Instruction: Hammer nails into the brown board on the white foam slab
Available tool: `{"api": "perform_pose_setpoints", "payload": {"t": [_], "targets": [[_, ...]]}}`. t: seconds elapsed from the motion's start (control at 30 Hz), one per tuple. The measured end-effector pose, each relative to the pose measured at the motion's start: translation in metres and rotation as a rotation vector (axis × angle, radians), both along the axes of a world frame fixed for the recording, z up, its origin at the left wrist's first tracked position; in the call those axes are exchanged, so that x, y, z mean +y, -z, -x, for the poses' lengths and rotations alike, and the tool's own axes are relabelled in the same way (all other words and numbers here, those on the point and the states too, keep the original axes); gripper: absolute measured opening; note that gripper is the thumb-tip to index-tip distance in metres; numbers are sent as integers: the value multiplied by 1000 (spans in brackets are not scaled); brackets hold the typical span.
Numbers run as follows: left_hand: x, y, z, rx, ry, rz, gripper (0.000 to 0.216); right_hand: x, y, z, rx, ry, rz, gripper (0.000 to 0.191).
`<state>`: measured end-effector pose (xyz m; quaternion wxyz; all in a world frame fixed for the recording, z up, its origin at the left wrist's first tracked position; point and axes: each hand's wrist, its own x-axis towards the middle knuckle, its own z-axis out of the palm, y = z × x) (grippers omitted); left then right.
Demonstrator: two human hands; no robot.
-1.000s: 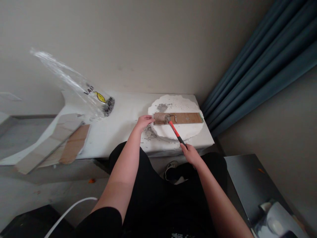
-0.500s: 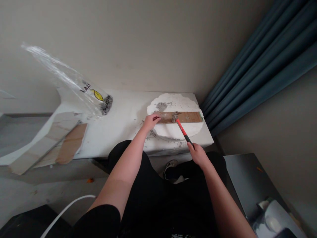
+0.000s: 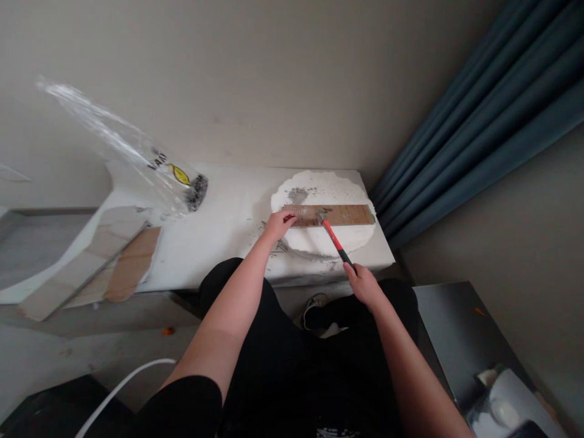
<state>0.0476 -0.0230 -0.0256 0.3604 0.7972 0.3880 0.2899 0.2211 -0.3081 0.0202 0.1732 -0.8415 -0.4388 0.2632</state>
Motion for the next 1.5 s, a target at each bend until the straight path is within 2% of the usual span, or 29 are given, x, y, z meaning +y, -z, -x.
{"api": "perform_pose_setpoints", "payload": {"t": [0.27, 0.37, 0.43, 0.5, 0.6, 0.7, 0.97, 1.5], "targets": [[0, 3, 0, 29, 29, -71, 16, 0, -4, 1, 54, 29, -1, 41], [-2, 1, 0, 60, 34, -95, 14, 1, -9, 4, 104, 40, -54, 43], [-5, 0, 0, 49, 36, -86, 14, 5, -17, 7, 138, 34, -105, 44], [-8, -2, 0, 10, 28, -67, 25, 14, -30, 10, 143, 13, -129, 44], [-10, -2, 0, -32, -4, -55, 39, 30, -51, 13, 87, -30, -90, 40], [-9, 0, -2, -34, -30, -50, 47, 40, -63, 18, 24, -90, -54, 40], [-4, 6, -5, -27, -33, -69, 55, 45, -61, 30, -36, -119, -20, 43], [-9, -1, -3, -4, -26, -64, 54, 44, -62, 25, -18, -88, 1, 45]]}}
